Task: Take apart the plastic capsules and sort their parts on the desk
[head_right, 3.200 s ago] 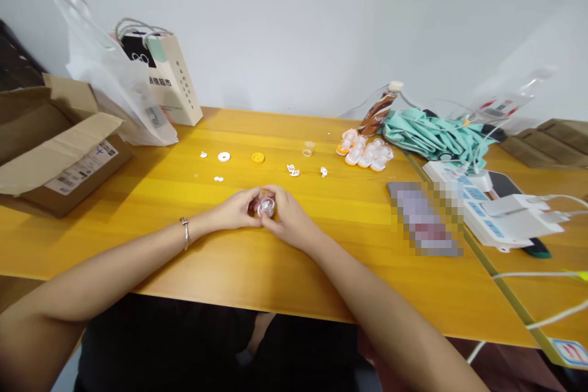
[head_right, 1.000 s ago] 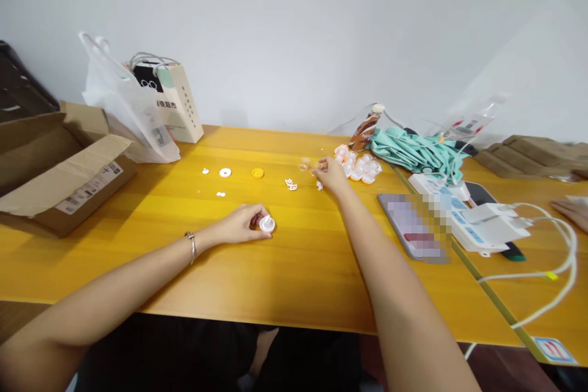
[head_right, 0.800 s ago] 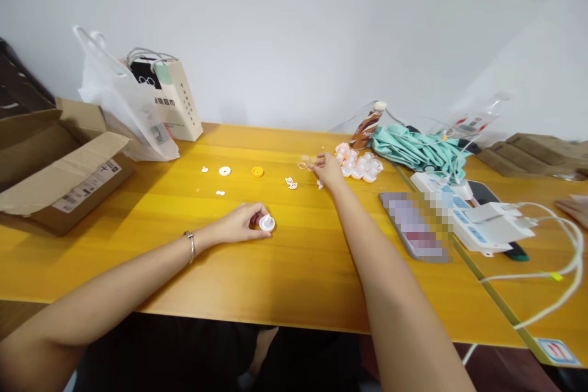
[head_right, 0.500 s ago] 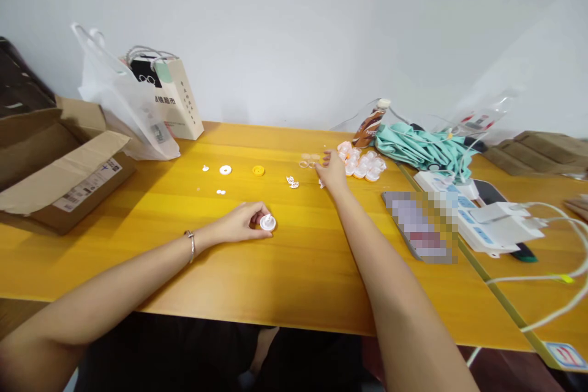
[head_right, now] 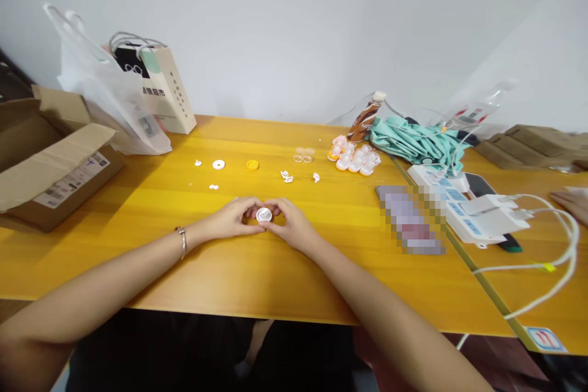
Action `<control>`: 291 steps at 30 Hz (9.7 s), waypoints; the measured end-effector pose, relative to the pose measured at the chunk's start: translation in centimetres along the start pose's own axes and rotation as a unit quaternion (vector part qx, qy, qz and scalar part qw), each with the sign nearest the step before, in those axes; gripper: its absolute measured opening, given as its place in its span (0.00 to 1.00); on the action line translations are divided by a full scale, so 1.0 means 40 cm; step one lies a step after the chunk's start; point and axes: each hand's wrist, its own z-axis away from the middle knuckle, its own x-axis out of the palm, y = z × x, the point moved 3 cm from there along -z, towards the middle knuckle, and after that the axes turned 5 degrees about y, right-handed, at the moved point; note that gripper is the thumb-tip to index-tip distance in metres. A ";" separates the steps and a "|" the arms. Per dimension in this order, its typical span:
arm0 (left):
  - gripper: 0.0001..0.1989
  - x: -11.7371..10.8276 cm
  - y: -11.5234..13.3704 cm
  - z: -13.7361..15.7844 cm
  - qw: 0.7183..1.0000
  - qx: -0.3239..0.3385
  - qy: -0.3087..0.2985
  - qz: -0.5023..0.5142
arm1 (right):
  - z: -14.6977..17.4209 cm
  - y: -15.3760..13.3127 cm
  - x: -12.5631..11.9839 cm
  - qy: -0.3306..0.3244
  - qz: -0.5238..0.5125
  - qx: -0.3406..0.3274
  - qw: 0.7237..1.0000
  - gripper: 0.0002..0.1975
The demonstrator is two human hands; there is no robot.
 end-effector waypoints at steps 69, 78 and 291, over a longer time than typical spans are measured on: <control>0.14 -0.012 0.020 0.018 0.965 0.115 0.219 0.083 | -0.002 -0.040 -0.009 0.118 -0.210 0.116 0.964 0.10; 0.16 -0.010 0.041 0.026 0.955 0.193 0.225 -0.010 | 0.006 -0.046 0.000 0.117 -0.220 0.121 0.961 0.08; 0.22 -0.004 0.024 0.024 0.991 0.099 -0.024 -0.085 | -0.089 0.280 -0.221 0.249 0.176 0.153 0.940 0.18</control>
